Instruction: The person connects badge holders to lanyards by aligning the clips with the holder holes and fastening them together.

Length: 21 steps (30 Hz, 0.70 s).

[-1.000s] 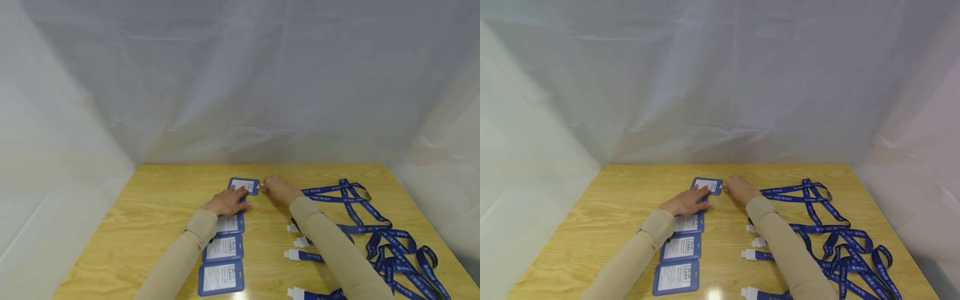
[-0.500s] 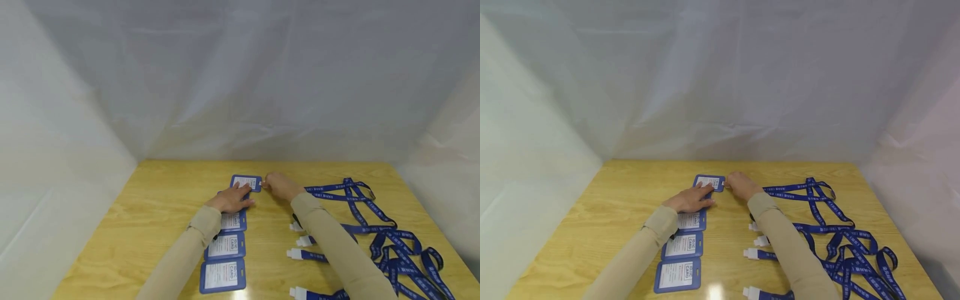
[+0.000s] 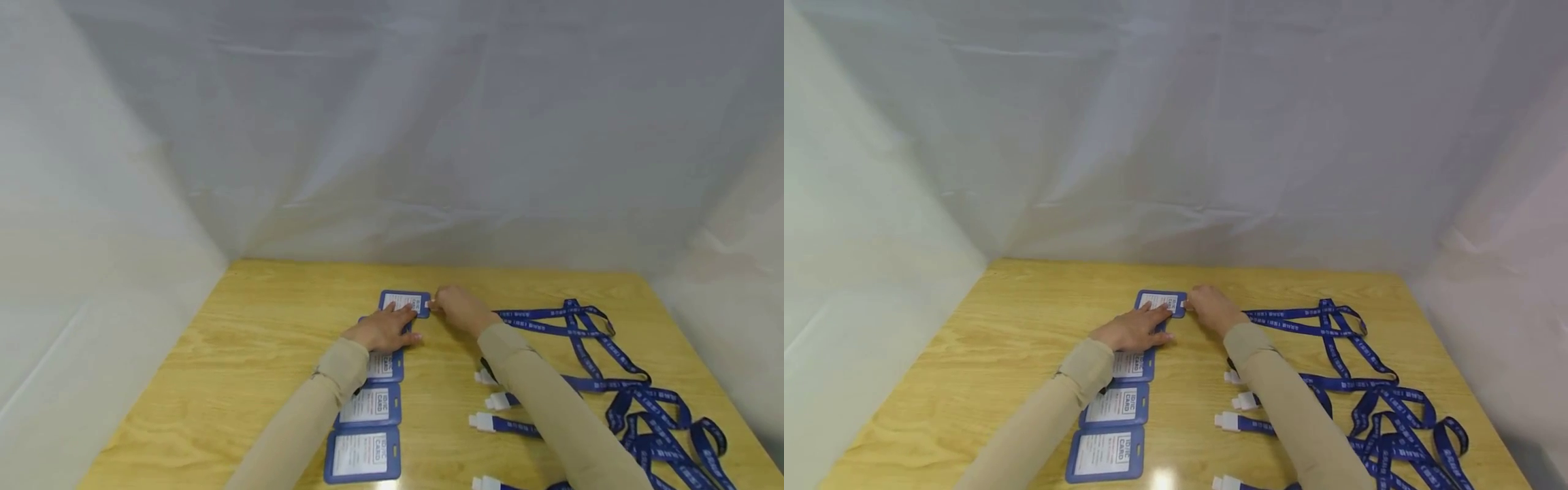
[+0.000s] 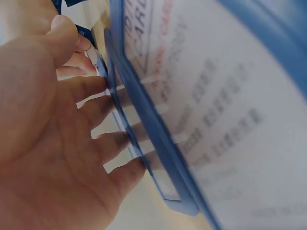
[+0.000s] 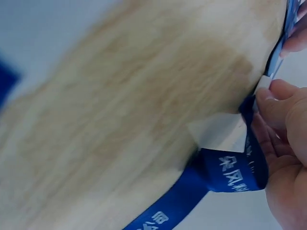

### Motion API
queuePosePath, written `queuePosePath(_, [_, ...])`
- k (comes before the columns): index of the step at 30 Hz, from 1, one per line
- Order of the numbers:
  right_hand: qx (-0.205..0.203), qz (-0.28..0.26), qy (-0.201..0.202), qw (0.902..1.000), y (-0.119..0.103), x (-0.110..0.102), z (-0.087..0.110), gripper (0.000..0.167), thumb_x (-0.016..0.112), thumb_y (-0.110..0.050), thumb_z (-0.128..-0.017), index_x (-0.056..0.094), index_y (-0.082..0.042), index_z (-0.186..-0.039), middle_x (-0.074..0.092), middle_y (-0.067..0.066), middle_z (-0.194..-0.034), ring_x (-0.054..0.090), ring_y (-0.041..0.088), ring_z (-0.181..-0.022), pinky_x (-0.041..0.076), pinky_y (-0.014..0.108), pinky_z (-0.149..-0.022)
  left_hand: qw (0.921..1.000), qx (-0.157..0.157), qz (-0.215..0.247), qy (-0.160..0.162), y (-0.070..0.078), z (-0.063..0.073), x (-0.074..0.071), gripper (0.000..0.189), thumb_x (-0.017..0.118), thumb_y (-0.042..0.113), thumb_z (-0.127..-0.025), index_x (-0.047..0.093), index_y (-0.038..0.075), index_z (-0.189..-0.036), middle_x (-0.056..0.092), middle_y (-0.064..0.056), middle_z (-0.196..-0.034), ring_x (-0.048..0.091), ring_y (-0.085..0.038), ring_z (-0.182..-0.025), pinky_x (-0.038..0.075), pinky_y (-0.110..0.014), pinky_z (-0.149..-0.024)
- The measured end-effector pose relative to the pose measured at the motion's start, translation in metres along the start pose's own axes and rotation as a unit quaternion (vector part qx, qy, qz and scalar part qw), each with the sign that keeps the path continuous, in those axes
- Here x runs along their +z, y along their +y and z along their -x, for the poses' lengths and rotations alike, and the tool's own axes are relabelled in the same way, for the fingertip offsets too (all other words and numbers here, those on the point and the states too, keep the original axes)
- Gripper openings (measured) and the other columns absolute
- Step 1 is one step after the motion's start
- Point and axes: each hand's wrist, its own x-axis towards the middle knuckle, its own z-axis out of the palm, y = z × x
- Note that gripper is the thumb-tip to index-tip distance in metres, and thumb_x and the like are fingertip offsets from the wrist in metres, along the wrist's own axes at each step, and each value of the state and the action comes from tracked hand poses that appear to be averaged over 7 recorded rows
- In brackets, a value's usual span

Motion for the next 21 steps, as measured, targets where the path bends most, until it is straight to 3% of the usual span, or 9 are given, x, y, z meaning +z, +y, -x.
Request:
queuePosePath(4, [0.0, -0.017, 0.013, 0.9998, 0.003, 0.001, 0.005, 0.019, 0.066, -0.001, -0.096, 0.078, -0.005, -0.111, 0.074, 0.008, -0.092, 0.068, 0.019, -0.084, 0.059, 0.034, -0.082, 0.9999, -0.003, -0.016, 0.004, 0.003, 0.0, -0.002, 0.074, 0.044, 0.063, -0.101, 0.032, 0.021, -0.16, 0.022, 0.002, -0.169, 0.016, -0.029, -0.156, 0.028, -0.058, -0.122])
queuePosePath(10, [-0.002, -0.006, 0.015, 0.9999, 0.0, -0.001, 0.009, 0.022, 0.064, 0.001, -0.097, 0.078, -0.006, -0.112, 0.075, 0.01, -0.1, 0.071, 0.023, -0.092, 0.06, 0.037, -0.085, 0.9996, -0.001, -0.029, -0.005, 0.007, 0.001, -0.004, 0.075, 0.043, 0.064, -0.101, 0.031, 0.021, -0.16, 0.021, 0.002, -0.169, 0.016, -0.03, -0.156, 0.028, -0.058, -0.122])
queuePosePath(12, [-0.002, 0.002, 0.013, 0.9999, -0.002, -0.004, 0.01, 0.024, 0.064, 0.001, -0.097, 0.076, -0.006, -0.117, 0.074, 0.014, -0.113, 0.07, 0.028, -0.103, 0.058, 0.04, -0.094, 0.9995, 0.004, -0.032, -0.006, 0.007, 0.002, -0.004, 0.075, 0.042, 0.064, -0.101, 0.031, 0.019, -0.16, 0.022, 0.001, -0.169, 0.016, -0.031, -0.156, 0.028, -0.057, -0.122])
queuePosePath(17, [0.008, 0.011, 0.01, 0.9999, -0.01, -0.024, 0.011, 0.04, 0.067, -0.003, -0.096, 0.064, -0.004, -0.135, 0.058, 0.02, -0.142, 0.061, 0.037, -0.126, 0.049, 0.047, -0.109, 0.9992, 0.015, -0.037, -0.001, 0.006, 0.002, -0.005, 0.075, 0.043, 0.062, -0.101, 0.031, 0.017, -0.16, 0.023, -0.002, -0.169, 0.018, -0.034, -0.155, 0.028, -0.056, -0.122])
queuePosePath(21, [-0.003, 0.025, 0.019, 0.9995, -0.014, -0.047, 0.013, 0.042, 0.065, 0.001, -0.096, 0.061, -0.004, -0.137, 0.059, 0.019, -0.141, 0.061, 0.036, -0.125, 0.05, 0.046, -0.108, 0.9995, 0.009, -0.029, 0.006, 0.005, -0.001, -0.006, 0.074, 0.045, 0.062, -0.101, 0.033, 0.018, -0.159, 0.025, -0.001, -0.168, 0.019, -0.034, -0.155, 0.029, -0.057, -0.122])
